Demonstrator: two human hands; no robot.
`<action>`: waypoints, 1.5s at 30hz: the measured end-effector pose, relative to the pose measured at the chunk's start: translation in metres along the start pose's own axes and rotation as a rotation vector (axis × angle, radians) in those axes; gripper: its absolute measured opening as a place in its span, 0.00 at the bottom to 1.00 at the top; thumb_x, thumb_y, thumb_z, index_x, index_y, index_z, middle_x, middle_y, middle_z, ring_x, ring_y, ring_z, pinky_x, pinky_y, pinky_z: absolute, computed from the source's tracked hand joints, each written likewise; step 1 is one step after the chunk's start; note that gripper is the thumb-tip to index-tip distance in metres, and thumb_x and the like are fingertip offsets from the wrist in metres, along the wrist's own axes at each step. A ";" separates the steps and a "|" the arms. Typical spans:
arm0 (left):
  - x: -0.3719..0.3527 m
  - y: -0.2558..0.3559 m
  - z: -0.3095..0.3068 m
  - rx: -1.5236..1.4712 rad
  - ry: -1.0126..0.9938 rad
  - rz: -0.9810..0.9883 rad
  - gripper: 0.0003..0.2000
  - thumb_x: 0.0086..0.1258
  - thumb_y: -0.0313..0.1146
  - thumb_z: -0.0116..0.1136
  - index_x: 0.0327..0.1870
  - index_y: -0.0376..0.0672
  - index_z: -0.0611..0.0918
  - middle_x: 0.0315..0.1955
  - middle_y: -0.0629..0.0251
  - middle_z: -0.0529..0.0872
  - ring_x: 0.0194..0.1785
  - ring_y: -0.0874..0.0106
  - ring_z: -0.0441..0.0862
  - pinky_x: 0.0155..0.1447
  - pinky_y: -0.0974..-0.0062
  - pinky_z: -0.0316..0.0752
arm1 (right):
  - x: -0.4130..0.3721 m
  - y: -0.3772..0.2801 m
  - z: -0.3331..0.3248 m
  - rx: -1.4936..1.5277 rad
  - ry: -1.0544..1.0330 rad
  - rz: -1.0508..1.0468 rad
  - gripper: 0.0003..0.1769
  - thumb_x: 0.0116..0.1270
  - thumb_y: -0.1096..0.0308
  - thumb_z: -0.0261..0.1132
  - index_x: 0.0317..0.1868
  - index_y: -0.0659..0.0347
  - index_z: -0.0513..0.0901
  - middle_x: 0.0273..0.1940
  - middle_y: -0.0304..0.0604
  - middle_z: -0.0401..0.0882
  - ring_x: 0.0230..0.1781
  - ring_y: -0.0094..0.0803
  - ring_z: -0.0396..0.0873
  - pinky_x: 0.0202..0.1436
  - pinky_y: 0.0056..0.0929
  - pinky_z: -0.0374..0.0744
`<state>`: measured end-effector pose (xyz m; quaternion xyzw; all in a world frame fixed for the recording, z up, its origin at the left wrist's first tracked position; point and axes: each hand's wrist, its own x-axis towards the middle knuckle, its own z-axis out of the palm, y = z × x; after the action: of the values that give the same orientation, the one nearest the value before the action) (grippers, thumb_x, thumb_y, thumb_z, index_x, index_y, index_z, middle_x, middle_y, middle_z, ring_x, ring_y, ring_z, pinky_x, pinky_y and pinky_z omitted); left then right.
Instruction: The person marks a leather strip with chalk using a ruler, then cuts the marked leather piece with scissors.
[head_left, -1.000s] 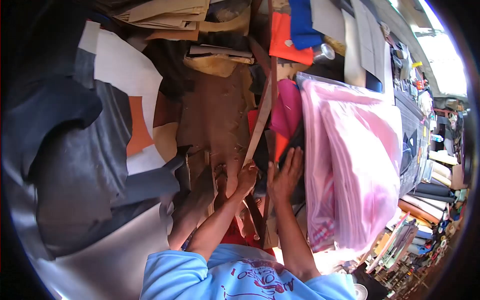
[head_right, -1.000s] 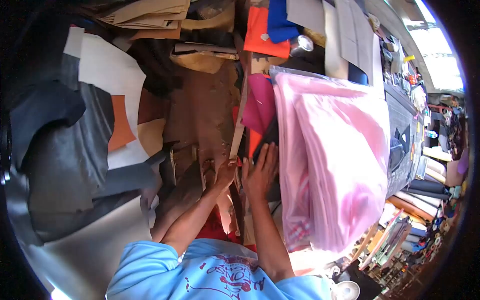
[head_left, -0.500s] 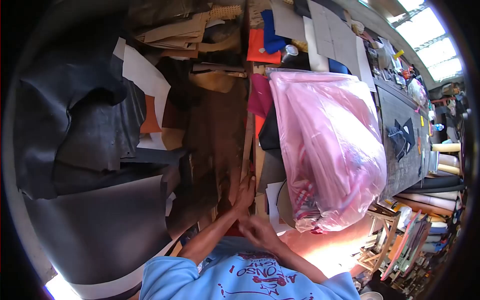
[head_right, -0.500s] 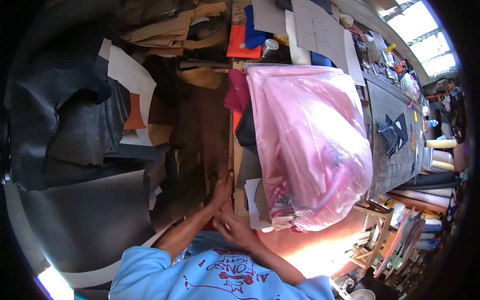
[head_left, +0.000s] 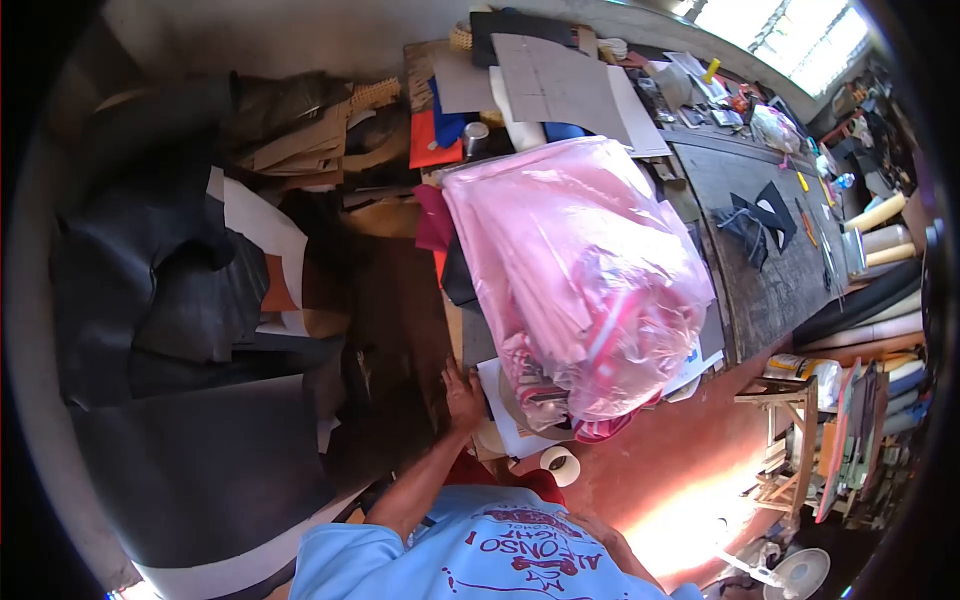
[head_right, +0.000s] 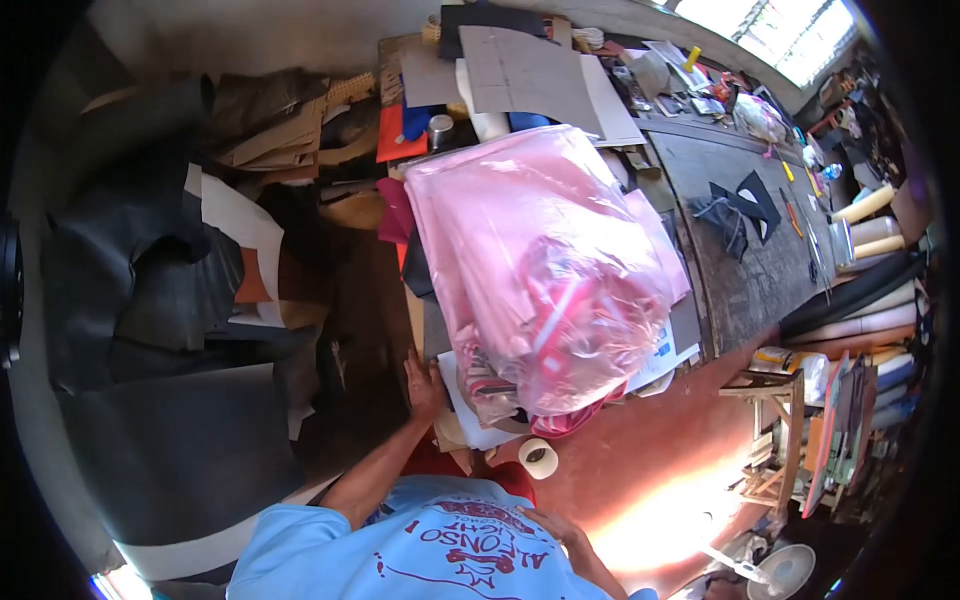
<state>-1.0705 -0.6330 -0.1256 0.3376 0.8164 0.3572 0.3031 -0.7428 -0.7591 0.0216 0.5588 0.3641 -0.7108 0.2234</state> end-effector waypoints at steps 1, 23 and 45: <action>0.001 -0.003 0.002 0.007 0.005 0.013 0.34 0.81 0.44 0.45 0.79 0.33 0.53 0.72 0.31 0.63 0.75 0.33 0.58 0.77 0.49 0.60 | -0.003 0.009 -0.001 0.007 0.024 -0.020 0.42 0.74 0.29 0.52 0.70 0.56 0.78 0.66 0.51 0.79 0.67 0.40 0.75 0.71 0.35 0.70; 0.007 0.000 -0.006 0.044 0.099 0.018 0.30 0.81 0.44 0.47 0.75 0.32 0.63 0.65 0.36 0.73 0.68 0.44 0.71 0.73 0.56 0.67 | 0.032 0.056 -0.047 0.330 0.080 -0.402 0.21 0.73 0.57 0.69 0.59 0.63 0.86 0.51 0.44 0.88 0.55 0.32 0.84 0.61 0.32 0.78; 0.591 0.333 -0.038 -0.924 -0.514 0.036 0.18 0.81 0.40 0.53 0.58 0.31 0.74 0.51 0.49 0.83 0.51 0.59 0.85 0.54 0.63 0.84 | 0.127 -0.028 0.081 0.567 0.644 0.242 0.10 0.72 0.69 0.60 0.47 0.62 0.86 0.33 0.40 0.87 0.31 0.27 0.84 0.32 0.26 0.82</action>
<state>-1.3350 -0.0215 0.0083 0.2594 0.4675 0.5906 0.6044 -0.8497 -0.7920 -0.0837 0.8295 0.1380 -0.5409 0.0182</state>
